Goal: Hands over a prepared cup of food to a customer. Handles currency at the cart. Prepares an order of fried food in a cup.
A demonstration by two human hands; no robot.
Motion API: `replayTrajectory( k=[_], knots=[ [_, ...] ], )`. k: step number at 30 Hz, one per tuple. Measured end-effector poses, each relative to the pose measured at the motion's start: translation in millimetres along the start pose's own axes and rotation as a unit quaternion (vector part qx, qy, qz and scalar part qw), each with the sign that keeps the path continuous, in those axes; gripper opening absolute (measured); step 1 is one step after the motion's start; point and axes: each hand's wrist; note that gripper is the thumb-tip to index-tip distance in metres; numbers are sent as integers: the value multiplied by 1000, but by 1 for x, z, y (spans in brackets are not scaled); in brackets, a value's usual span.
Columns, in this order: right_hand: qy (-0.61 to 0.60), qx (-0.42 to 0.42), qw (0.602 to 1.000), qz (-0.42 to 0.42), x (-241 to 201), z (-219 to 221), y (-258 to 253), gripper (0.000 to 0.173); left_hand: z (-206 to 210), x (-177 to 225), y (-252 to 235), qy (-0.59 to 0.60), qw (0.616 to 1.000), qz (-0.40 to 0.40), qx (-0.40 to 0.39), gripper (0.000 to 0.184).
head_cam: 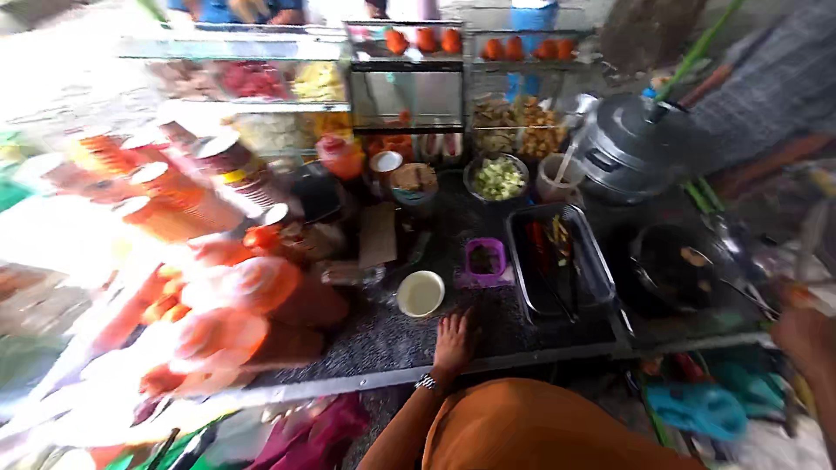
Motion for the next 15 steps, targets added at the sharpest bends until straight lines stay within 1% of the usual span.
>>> replayTrajectory(
  k=[2,4,6,8,10,12,15],
  knots=[
    [26,-71,996,39,-12,-24,4,44,2,-1,0,-8,1000,9,17,54],
    [5,-125,991,48,-14,-34,2,50,4,-2,0,-27,998,27,45,54],
    [-48,-169,983,45,-6,-20,-7,46,5,1,0,-42,997,35,54,55],
    [-115,-209,970,46,-3,6,-16,47,5,1,-1,-47,996,38,60,56],
    [-191,-215,955,71,-7,31,-20,49,6,0,-2,-52,996,42,63,56],
    [-259,-202,939,102,-13,51,-21,49,6,0,-2,-55,995,44,65,57],
    [-296,-168,932,126,-27,57,-15,48,8,-1,-1,-61,994,47,74,57]
  ],
)
Point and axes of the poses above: each hand's wrist, its own y-axis away from the middle knuckle, its own z-axis out of the palm, x = y × z, and after that the axes turned 1 degree about y, right-handed
